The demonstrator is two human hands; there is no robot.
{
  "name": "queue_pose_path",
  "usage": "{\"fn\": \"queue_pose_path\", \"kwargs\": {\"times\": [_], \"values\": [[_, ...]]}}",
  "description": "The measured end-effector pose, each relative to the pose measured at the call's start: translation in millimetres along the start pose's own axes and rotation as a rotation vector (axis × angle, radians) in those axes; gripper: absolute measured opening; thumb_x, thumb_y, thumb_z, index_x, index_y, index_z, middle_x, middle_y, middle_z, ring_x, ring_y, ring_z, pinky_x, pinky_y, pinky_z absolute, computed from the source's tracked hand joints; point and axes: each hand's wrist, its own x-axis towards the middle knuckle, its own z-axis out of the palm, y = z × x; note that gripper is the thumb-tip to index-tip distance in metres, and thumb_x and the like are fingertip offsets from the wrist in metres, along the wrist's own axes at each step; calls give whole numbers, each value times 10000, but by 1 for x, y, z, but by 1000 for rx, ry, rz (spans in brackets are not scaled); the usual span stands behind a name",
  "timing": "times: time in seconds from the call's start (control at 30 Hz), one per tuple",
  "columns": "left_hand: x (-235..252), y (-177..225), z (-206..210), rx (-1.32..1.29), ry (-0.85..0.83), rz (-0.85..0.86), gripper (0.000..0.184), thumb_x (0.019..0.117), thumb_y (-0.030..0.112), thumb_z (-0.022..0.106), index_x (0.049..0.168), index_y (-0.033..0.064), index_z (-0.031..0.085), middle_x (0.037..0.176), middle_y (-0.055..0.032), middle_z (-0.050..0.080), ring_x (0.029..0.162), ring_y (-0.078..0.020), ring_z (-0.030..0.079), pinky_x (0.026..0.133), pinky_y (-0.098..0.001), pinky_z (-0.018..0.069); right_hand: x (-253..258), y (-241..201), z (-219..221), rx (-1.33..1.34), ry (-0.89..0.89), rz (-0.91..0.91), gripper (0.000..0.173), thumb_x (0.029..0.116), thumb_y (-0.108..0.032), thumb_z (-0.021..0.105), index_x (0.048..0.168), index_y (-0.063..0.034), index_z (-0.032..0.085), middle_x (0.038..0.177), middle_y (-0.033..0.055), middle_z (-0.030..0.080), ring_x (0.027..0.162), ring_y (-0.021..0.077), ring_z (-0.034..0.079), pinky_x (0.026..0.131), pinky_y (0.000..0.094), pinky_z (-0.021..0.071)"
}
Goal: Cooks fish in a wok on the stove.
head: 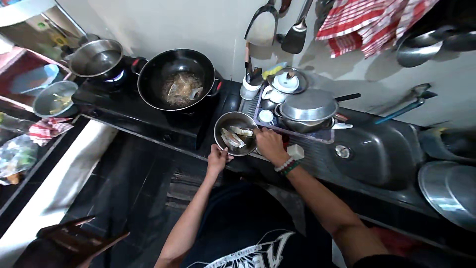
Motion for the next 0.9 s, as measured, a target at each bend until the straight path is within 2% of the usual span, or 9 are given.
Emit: {"fn": "queue_pose_path", "kwargs": {"times": [0.07,0.17,0.27,0.37,0.5,0.63,0.7,0.8,0.9], "values": [[-1,-1,3,5,22,-1,303,1059,114,571,1280,-46,439,951,-158,709,786,-220,768,759,-367,671,0,2,3,67,-55,56,310,971,-153,654,1255,-28,653,1139,271,665,1021,475,666,789,628,545],[-1,0,4,-2,45,-1,299,1056,113,576,1274,-46,445,939,-155,711,778,-215,766,750,-363,668,-3,1,-1,107,-209,99,339,1015,-248,610,1285,-44,627,1160,259,676,1092,462,655,886,638,512],[-3,-1,3,-10,50,-3,298,1057,122,578,1268,-45,451,935,-153,711,774,-215,765,748,-364,668,-4,14,-7,151,-252,112,368,1017,-296,617,1324,-93,646,1197,235,685,1128,451,648,907,657,502],[-2,-2,2,-20,47,5,296,1059,134,577,1263,-45,458,934,-149,715,774,-210,765,746,-359,666,-11,23,-23,185,-204,96,388,995,-314,653,1336,-132,661,1198,209,693,1120,438,649,914,657,498],[-2,-2,2,-19,41,-4,320,1062,143,574,1291,-47,457,947,-160,722,795,-217,765,765,-362,660,-24,14,-40,221,-211,42,431,987,-326,671,1372,-134,637,1217,212,683,1132,438,642,928,664,491],[-3,-1,2,-26,37,-8,309,1059,139,580,1277,-41,457,946,-156,721,790,-214,767,762,-360,662,-20,-8,-23,186,-257,58,435,1002,-326,644,1389,-130,615,1241,214,675,1170,435,629,975,653,471],[-3,-2,1,-24,30,-8,306,1059,149,582,1271,-35,460,941,-149,722,792,-207,766,762,-354,661,-16,-9,-14,195,-221,65,393,1012,-316,625,1369,-150,626,1209,202,692,1147,429,645,950,654,482],[-4,-3,-2,-31,8,-14,310,1067,165,570,1280,-36,467,947,-149,720,790,-210,764,756,-354,660,-8,13,-10,330,-192,75,349,1006,-314,654,1316,-156,677,1182,190,710,1115,427,660,938,662,493],[-6,-4,-8,-14,-40,-29,322,1094,194,509,1324,-27,459,990,-150,729,811,-210,764,762,-357,655,3,48,-4,486,-215,80,364,992,-304,691,1298,-107,693,1243,200,689,1170,401,644,1016,638,473]]}}
